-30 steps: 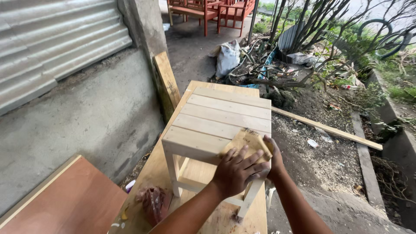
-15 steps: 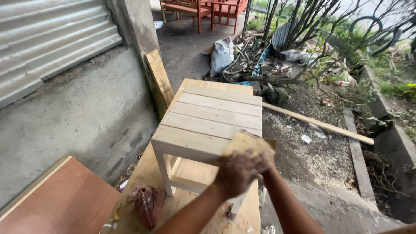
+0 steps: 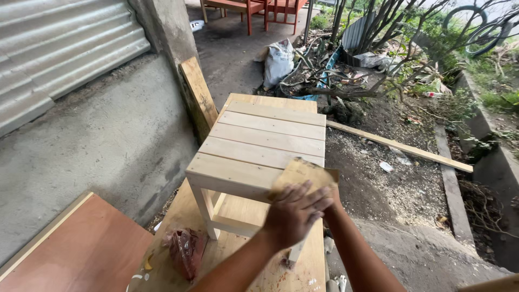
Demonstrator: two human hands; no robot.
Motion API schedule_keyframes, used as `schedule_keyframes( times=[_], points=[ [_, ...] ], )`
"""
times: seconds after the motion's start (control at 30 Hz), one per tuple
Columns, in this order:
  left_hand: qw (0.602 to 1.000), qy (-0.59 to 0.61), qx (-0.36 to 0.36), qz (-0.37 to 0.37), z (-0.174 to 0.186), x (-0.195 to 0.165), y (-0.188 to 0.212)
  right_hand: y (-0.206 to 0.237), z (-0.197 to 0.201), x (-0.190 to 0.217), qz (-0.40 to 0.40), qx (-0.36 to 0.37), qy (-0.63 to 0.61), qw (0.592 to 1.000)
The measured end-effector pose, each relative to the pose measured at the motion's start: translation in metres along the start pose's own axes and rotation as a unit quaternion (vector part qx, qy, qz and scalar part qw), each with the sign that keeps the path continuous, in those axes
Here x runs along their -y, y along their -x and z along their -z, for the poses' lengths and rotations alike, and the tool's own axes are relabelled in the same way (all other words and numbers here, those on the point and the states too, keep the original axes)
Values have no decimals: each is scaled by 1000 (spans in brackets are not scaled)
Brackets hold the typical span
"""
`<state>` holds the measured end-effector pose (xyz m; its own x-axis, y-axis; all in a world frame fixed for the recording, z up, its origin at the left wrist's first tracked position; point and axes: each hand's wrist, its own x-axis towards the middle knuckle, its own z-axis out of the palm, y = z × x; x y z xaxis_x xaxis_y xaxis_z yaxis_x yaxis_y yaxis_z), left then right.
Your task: The person sands the top surface of a small wooden stool using a sanding block. They hold the stool steady with one hand while moving the sanding block back and forth across the slats with the other hand.
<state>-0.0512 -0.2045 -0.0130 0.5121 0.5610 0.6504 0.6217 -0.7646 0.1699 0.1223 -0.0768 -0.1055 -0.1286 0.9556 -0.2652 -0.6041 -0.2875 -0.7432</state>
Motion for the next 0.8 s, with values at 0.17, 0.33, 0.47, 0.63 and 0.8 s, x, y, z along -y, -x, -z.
schedule_keyframes(
  times=[0.17, 0.33, 0.47, 0.63, 0.8],
  points=[
    [996, -93, -17, -4, 34, 27, 24, 11, -13, 0, 68, -46, 14, 997],
    [999, -33, -30, -18, -2, -8, 0, 6, -3, 2, 45, -16, 130, 990],
    [1000, -19, 5, 7, 26, 17, 11, -4, 6, -2, -62, -38, -53, 996],
    [998, -56, -11, 34, 38, 33, 17, -12, 16, -8, 73, -59, 40, 995],
    [999, -23, -25, 11, -25, -10, -15, -16, 19, -4, 40, -3, 37, 998]
  ],
)
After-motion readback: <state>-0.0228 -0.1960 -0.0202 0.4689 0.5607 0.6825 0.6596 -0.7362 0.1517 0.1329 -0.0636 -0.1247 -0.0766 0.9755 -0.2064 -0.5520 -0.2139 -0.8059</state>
